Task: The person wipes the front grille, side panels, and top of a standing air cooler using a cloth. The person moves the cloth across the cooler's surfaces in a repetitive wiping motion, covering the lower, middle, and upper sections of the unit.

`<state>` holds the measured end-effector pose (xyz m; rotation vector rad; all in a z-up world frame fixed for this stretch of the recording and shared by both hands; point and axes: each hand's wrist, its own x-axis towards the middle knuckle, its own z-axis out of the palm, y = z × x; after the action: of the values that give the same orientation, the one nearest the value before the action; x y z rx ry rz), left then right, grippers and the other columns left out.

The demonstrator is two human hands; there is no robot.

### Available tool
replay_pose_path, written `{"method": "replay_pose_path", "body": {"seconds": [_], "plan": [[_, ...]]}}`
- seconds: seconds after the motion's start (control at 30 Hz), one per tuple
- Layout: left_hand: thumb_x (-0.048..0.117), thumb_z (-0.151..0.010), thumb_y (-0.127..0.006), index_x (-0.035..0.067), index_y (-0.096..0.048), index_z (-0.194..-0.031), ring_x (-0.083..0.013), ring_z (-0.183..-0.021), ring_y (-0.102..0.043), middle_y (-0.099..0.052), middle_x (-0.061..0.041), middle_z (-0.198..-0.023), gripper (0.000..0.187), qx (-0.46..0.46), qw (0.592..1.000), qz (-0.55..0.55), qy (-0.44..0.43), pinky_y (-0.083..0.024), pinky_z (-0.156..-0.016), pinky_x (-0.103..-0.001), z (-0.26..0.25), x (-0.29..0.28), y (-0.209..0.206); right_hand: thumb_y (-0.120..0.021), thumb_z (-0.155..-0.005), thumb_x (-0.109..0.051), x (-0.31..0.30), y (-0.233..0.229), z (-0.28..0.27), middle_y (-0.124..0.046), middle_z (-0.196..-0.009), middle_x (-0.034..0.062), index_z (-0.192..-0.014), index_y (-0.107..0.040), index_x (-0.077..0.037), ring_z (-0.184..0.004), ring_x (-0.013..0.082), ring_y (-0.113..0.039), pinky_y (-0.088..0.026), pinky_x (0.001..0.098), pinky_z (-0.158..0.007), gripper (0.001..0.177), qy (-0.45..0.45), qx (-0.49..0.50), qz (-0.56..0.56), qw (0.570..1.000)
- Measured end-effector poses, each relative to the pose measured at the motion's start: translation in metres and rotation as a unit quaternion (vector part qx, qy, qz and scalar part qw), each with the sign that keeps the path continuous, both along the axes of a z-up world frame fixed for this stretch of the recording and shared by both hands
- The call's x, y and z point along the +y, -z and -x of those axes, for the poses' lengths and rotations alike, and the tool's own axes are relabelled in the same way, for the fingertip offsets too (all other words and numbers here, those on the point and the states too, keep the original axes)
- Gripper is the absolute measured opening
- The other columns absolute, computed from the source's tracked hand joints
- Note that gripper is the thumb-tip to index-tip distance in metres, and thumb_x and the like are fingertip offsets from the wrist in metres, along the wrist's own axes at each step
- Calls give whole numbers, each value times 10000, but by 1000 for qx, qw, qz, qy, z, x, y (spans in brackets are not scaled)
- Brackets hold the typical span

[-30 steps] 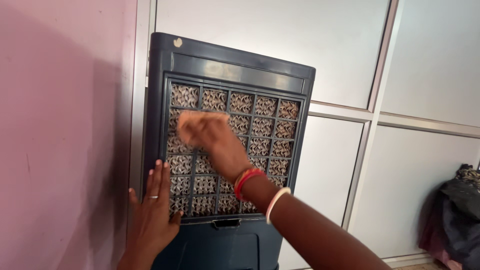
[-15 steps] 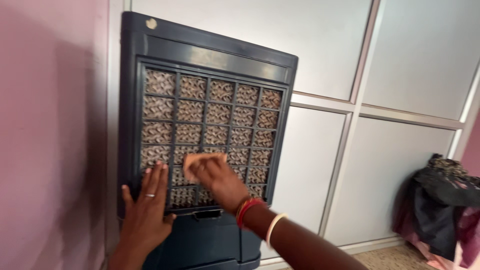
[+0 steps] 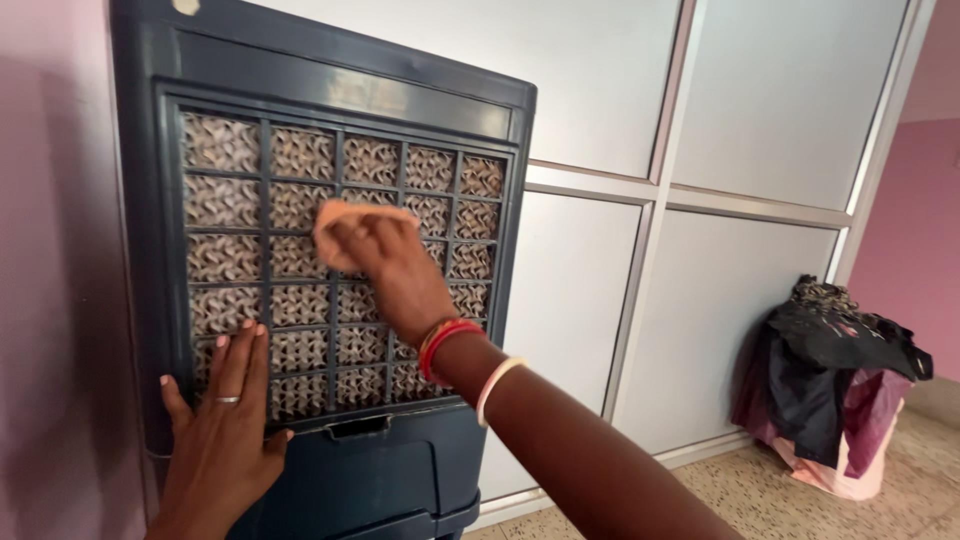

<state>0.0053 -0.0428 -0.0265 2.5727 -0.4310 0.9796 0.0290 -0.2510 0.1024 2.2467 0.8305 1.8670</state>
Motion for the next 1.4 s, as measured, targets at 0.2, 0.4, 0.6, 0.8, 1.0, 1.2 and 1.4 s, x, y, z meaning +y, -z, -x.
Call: {"method": "replay_pose_path", "body": {"seconds": [0.2, 0.4, 0.6, 0.8, 1.0, 1.2, 1.4], "plan": [[291, -672, -831, 180, -71, -1639, -288, -1533, -56, 15, -57, -1728, 1236, -11, 1000, -21, 12, -77, -1100, -788, -6, -6, 2, -721, -839, 67, -13, 80, 10, -641, -1303, 178, -1338, -642, -69, -1222, 347, -610, -595, 379, -969, 524, -30, 85, 113, 989], [357, -639, -874, 316, -81, -1622, -359, -1526, -23, 207, -110, -1747, 1263, 1, 998, -62, 8, -60, -1072, -811, -10, -12, 9, -700, -963, -14, -22, 75, 18, -665, -1256, 149, -1270, -650, -132, -1201, 312, -659, -629, 351, -964, 333, -100, 136, 178, 969], [305, -724, -866, 413, -26, -1664, -329, -1525, 8, 263, -22, -1698, 1265, 84, 995, -56, 11, -67, -1105, -792, 0, -11, 0, -648, -963, -19, -34, -41, 6, -643, -1302, 154, -1388, -615, -157, -1210, 310, -624, -543, 414, -1079, 449, -56, -43, -29, 997], [270, -750, -855, 401, -72, -1628, -272, -1532, -84, 203, -35, -1726, 1183, 100, 994, -51, -2, -85, -1150, -785, 14, -12, -9, -621, -863, 106, -47, -24, -1, -628, -1333, 141, -1363, -646, -185, -1247, 315, -593, -528, 415, -1112, 579, 3, -7, -67, 998], [249, -727, -855, 408, -103, -1649, -290, -1528, -50, 166, -48, -1702, 1200, 56, 998, -28, 14, -73, -1118, -797, 20, -15, -9, -646, -837, 119, -65, 66, 4, -626, -1324, 179, -1419, -625, -113, -1232, 347, -584, -555, 403, -1037, 627, 25, 52, 42, 997], [258, -771, -870, 412, -27, -1610, -292, -1551, 27, 251, -31, -1697, 1200, 125, 991, -33, 15, -40, -1128, -799, 19, -16, -16, -723, -804, -57, -72, 94, 53, -695, -1207, 152, -1276, -650, -129, -1144, 314, -663, -572, 420, -912, 483, -34, 109, 210, 971], [253, -789, -869, 424, -4, -1613, -302, -1552, 32, 289, -31, -1693, 1206, 144, 989, -37, 5, -24, -1151, -793, 16, -18, -16, -660, -900, 95, -62, 11, 21, -652, -1264, 167, -1394, -654, -134, -1132, 296, -633, -568, 385, -992, 545, -12, 74, 26, 997]]}}
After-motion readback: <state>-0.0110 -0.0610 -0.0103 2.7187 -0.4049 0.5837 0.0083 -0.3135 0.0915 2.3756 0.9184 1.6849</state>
